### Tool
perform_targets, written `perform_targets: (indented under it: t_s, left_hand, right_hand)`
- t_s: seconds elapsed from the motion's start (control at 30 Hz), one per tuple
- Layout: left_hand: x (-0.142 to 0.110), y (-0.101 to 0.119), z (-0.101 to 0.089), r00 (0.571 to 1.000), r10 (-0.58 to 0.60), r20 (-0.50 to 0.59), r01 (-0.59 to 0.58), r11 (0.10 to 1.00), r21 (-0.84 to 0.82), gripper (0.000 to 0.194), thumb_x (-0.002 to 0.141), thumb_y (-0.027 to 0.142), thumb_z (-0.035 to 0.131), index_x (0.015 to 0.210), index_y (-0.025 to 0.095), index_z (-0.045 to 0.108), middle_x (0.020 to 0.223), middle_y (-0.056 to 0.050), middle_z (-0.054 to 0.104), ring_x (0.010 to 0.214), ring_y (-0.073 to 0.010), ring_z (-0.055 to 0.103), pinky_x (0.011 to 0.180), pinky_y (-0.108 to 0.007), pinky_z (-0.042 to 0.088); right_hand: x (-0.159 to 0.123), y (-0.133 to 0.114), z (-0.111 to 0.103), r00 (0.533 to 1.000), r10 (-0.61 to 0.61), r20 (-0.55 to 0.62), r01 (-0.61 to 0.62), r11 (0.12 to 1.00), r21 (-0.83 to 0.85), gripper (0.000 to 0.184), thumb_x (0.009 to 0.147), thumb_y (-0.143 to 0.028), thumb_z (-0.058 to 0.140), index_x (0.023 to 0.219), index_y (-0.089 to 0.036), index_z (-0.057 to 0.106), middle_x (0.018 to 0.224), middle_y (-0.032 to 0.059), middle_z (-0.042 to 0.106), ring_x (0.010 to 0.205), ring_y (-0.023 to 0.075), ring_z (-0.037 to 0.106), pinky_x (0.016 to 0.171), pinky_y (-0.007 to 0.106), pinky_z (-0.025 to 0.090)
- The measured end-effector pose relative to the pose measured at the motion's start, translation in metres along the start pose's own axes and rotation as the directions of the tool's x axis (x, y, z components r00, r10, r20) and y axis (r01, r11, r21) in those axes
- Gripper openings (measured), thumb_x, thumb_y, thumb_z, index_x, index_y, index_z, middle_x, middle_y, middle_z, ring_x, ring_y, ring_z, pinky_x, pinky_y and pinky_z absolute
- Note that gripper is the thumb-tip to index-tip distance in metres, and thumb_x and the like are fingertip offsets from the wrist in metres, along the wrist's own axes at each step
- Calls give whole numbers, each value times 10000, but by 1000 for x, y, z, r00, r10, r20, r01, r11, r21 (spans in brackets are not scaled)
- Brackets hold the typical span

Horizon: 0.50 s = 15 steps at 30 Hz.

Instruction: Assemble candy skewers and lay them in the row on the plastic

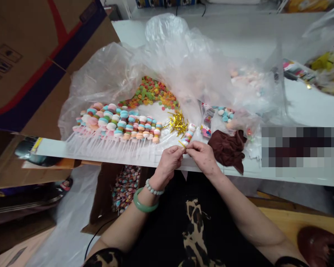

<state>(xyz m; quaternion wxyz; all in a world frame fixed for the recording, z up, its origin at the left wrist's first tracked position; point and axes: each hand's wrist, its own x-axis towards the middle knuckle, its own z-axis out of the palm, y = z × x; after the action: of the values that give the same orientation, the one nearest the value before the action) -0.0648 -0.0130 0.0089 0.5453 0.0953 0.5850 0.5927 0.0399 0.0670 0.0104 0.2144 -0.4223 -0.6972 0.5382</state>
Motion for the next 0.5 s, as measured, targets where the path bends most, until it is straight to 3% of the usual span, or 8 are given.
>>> perform_targets:
  t_s: [0.2, 0.27, 0.37, 0.43, 0.5]
  left_hand:
    - [3, -13, 10, 997, 77, -1, -77, 992, 101, 447, 649, 505, 773, 578, 171, 486, 456, 78, 377, 394, -28, 255, 396, -192, 158]
    - [5, -16, 11, 991, 131, -27, -125, 980, 152, 443, 691, 507, 739, 571, 170, 477, 474, 69, 387, 416, -36, 266, 408, -193, 171]
    - [6, -16, 11, 977, 210, -44, -199, 964, 178, 446, 734, 496, 708, 563, 171, 455, 498, 61, 386, 449, -44, 276, 426, -192, 186]
    - [3, -11, 10, 975, 222, -17, -217, 964, 155, 455, 731, 490, 717, 557, 173, 440, 488, 64, 363, 453, -47, 265, 429, -193, 180]
    - [-3, -4, 7, 983, 176, 44, -180, 977, 117, 454, 716, 480, 737, 552, 172, 446, 463, 68, 343, 442, -47, 249, 428, -196, 163]
  right_hand:
    - [-1, 9, -13, 1000, 5, 10, -4, 991, -131, 139, 697, -244, 572, 575, -223, 634, 583, -31, 590, 615, 142, 510, 614, 251, 359]
    - [-2, 10, -13, 1000, 9, -17, -11, 995, -100, 136, 697, -257, 592, 570, -218, 625, 571, -31, 576, 602, 135, 497, 604, 249, 357]
    - [-1, 12, -9, 990, 137, 15, -137, 975, 175, 177, 680, -313, 644, 557, -204, 577, 520, -37, 529, 521, 111, 451, 538, 238, 358]
    - [0, 14, -8, 964, 212, 159, -260, 868, 423, 159, 644, -322, 694, 639, -199, 593, 521, -51, 528, 484, 97, 444, 497, 226, 369]
    - [0, 14, -10, 938, 159, 308, -319, 746, 584, 236, 605, -292, 740, 795, -193, 641, 576, -56, 572, 487, 88, 474, 491, 215, 397]
